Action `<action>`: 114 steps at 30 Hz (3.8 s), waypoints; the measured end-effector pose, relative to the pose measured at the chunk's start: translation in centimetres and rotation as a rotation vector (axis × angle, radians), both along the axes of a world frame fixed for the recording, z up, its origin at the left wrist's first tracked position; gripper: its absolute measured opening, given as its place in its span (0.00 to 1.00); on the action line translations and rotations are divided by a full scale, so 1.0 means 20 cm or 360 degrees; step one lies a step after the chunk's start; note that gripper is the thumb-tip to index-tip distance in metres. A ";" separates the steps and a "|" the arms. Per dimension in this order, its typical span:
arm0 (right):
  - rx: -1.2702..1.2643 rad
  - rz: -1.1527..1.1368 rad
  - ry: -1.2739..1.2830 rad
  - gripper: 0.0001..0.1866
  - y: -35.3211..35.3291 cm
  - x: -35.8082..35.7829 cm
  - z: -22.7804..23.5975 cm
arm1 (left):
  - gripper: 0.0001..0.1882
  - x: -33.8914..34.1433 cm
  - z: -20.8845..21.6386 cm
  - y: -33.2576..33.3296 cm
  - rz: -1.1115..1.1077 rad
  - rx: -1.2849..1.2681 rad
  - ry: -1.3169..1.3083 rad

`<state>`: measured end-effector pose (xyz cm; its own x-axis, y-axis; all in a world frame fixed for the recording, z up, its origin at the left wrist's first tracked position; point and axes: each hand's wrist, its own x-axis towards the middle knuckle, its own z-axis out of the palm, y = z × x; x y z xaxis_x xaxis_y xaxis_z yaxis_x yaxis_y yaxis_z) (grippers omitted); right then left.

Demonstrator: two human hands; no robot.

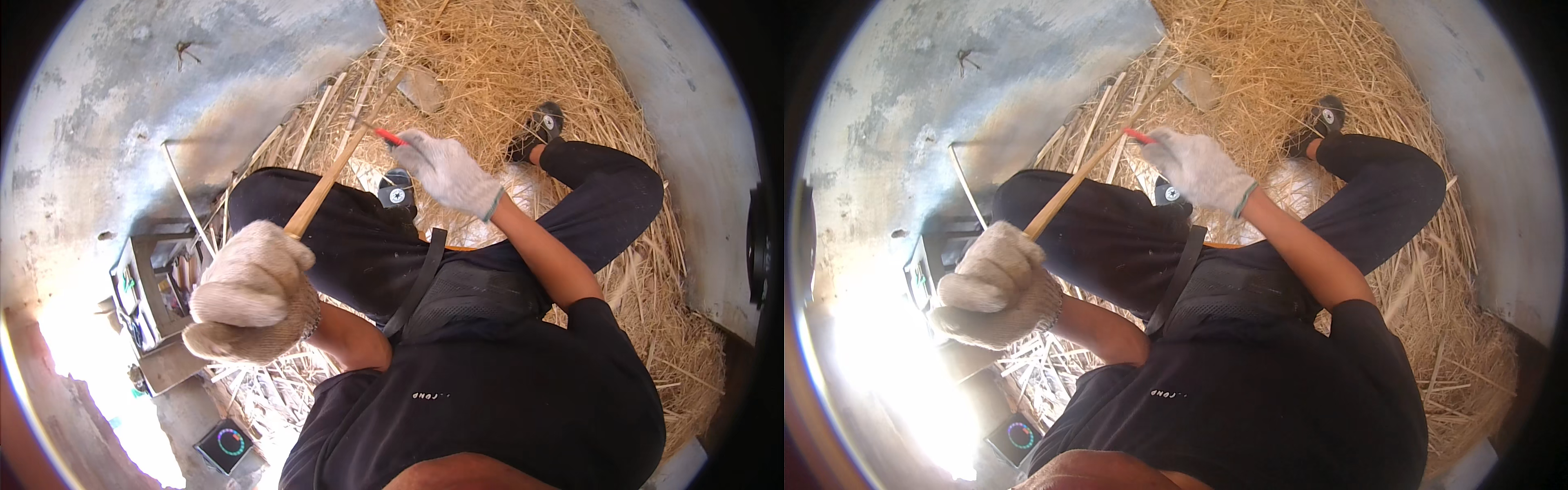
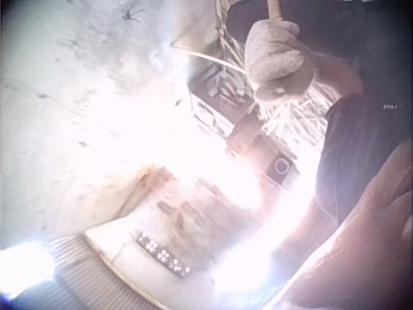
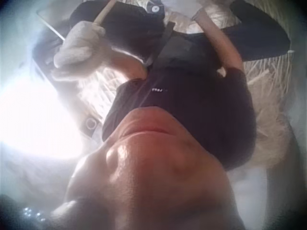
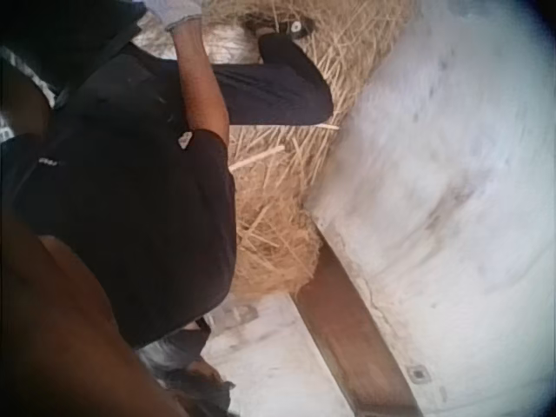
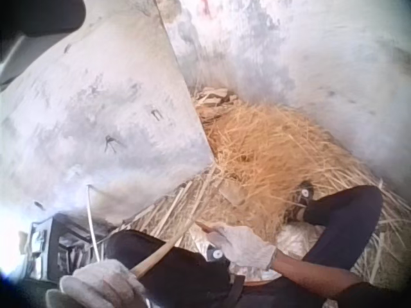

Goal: The person whittles a piece of wood using a utility knife while sitting on the floor.

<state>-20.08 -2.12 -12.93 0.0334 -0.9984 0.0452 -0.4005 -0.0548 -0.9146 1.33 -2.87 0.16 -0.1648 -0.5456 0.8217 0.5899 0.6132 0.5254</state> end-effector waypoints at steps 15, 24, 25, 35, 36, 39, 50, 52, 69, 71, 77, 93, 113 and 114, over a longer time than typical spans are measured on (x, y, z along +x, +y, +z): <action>-0.0563 -0.0005 0.0338 0.12 0.02 0.33 -0.15 | 0.33 0.09 -0.03 -0.03 0.0032 0.0054 -0.0050; -0.0642 -0.0168 0.0714 0.12 -0.09 0.25 -0.43 | 0.33 0.17 -0.07 0.01 0.0182 0.0176 0.0197; -0.0433 -0.0173 0.0784 0.12 -0.10 0.24 -0.43 | 0.33 0.17 -0.07 0.02 0.0219 0.0189 0.0205; 0.0896 -0.0448 0.0864 0.28 -0.16 -0.42 -0.82 | 0.33 0.04 -0.04 0.02 0.0329 0.0061 0.0243; 0.0684 -0.0472 0.0762 0.33 -0.16 -0.46 -0.82 | 0.32 0.01 -0.02 0.03 0.0345 0.0190 0.0365; 0.0038 -0.0325 0.0405 0.17 0.01 -0.16 -0.28 | 0.32 -0.01 -0.02 0.02 0.0550 0.0295 0.0421; -0.0258 0.0107 -0.0017 0.08 0.33 0.32 0.34 | 0.30 -0.11 -0.02 -0.01 0.0482 0.0089 0.0364; -0.0246 0.0014 -0.0032 0.10 0.31 0.32 0.27 | 0.30 -0.15 -0.02 0.00 0.0511 0.0090 0.0387; -0.0649 0.0101 -0.0196 0.15 0.24 0.28 0.14 | 0.27 -0.19 -0.06 0.03 0.0547 0.0036 0.0427; -0.0458 0.0044 -0.0133 0.14 0.26 0.29 0.15 | 0.27 -0.15 -0.07 0.01 0.0297 0.0005 0.0321; -0.0227 -0.0296 0.0401 0.23 0.07 0.20 -0.06 | 0.28 -0.16 -0.06 0.05 0.0563 -0.0021 0.0262; 0.0344 -0.0646 0.0601 0.33 -0.20 -0.19 -0.47 | 0.30 -0.07 -0.08 -0.04 0.0619 0.0225 0.0439; -0.0283 -0.0327 0.0653 0.20 -0.28 0.17 -0.46 | 0.22 0.13 0.09 -0.05 0.0778 0.0525 0.0506; -0.0276 -0.0487 0.0740 0.24 -0.32 0.11 -0.52 | 0.22 0.07 0.12 -0.03 0.0909 0.0611 0.0458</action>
